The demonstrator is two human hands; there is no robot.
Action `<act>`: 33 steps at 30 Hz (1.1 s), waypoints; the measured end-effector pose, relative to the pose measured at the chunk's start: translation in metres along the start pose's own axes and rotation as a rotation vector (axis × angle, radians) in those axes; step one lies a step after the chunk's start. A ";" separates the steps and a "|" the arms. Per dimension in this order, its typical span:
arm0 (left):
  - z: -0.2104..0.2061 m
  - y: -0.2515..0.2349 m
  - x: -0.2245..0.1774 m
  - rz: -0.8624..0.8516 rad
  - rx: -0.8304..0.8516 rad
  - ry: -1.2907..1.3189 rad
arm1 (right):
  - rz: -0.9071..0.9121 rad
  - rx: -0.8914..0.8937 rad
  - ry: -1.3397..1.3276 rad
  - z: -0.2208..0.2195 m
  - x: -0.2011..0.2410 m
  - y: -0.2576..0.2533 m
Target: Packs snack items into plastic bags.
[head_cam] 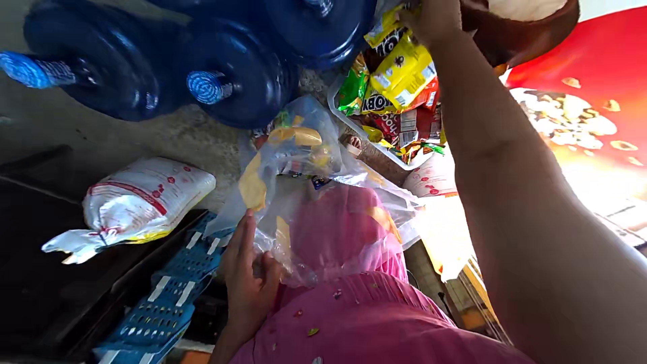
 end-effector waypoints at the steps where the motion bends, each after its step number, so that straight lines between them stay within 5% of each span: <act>1: 0.002 -0.001 -0.002 0.002 0.015 0.001 | 0.031 -0.032 -0.037 0.004 0.002 0.010; 5: 0.000 -0.003 -0.007 -0.032 0.055 0.028 | -0.069 -0.086 -0.057 0.022 -0.005 0.057; 16: 0.002 0.001 0.010 -0.072 0.045 0.031 | -0.113 -0.038 0.152 -0.048 -0.008 0.071; 23: 0.006 -0.007 0.007 -0.060 0.067 0.067 | -0.102 -0.041 0.082 -0.001 0.008 0.096; 26: 0.007 -0.013 0.007 -0.067 0.092 0.122 | 0.039 -0.155 -0.009 0.055 0.047 0.157; 30: 0.007 -0.017 0.010 -0.136 0.089 0.183 | 0.304 -0.387 -0.147 0.135 0.128 0.300; 33: 0.011 -0.020 0.010 -0.159 0.129 0.184 | 0.438 -0.344 -0.351 0.155 0.172 0.386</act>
Point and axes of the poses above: each hand's wrist, its own y-axis away from the middle knuckle, its own z-axis out of the back of the hand, x = y × z, the point moved 5 cm from there along -y, towards the middle knuckle, and after that the axes turned 12 degrees about -x, right-handed, at the moved point
